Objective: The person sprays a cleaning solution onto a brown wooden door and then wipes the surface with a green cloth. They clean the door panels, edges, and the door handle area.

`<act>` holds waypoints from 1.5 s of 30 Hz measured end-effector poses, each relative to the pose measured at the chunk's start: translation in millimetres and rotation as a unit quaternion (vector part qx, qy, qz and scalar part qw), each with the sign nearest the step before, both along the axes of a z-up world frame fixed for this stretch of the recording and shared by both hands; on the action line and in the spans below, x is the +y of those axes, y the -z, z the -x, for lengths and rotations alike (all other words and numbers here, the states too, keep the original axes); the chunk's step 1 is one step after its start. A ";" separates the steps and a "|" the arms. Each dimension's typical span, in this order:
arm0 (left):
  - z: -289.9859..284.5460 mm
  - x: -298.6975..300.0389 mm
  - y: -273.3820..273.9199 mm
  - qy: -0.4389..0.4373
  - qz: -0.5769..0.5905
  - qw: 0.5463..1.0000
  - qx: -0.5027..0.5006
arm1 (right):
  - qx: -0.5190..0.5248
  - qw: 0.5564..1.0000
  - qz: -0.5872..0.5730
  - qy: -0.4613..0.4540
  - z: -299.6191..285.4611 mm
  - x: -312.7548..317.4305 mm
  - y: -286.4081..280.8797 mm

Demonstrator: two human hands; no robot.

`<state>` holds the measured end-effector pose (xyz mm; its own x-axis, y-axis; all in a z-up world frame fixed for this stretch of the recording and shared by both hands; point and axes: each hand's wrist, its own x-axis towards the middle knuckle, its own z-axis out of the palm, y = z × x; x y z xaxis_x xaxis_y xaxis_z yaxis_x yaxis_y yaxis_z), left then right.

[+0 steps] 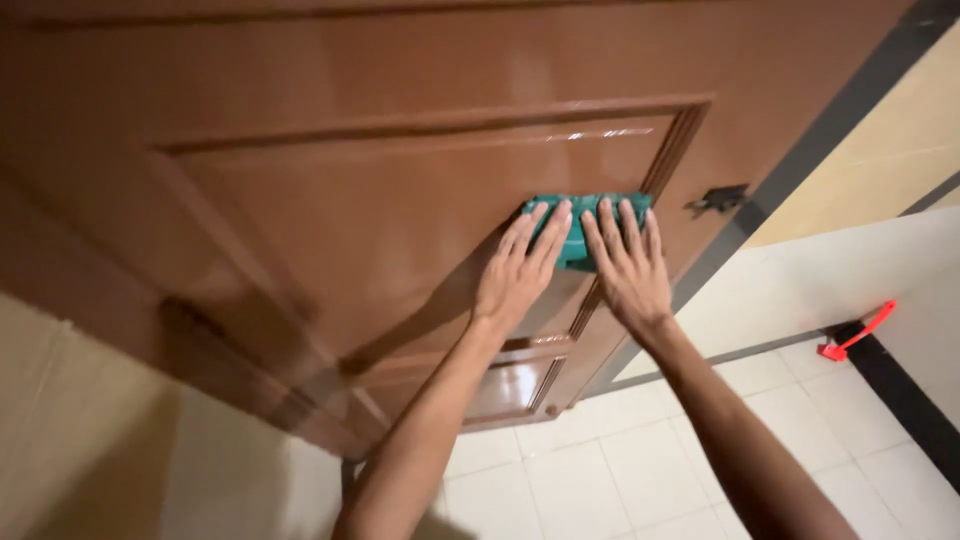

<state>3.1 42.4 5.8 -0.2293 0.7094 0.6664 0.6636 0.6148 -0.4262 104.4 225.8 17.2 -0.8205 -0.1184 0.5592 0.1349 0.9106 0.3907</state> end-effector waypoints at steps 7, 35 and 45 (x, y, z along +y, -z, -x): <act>4.0 0.1 29.1 -0.024 0.063 0.998 0.011 | 0.022 0.996 0.082 -0.006 8.1 -4.9 65.7; 68.1 -281.8 43.3 -0.181 0.080 0.977 -0.078 | -0.023 0.970 0.084 -0.227 113.5 -255.0 49.9; 56.0 -253.2 136.1 -0.212 -0.080 0.960 -0.164 | -0.044 0.968 -0.087 -0.233 118.2 -240.2 62.3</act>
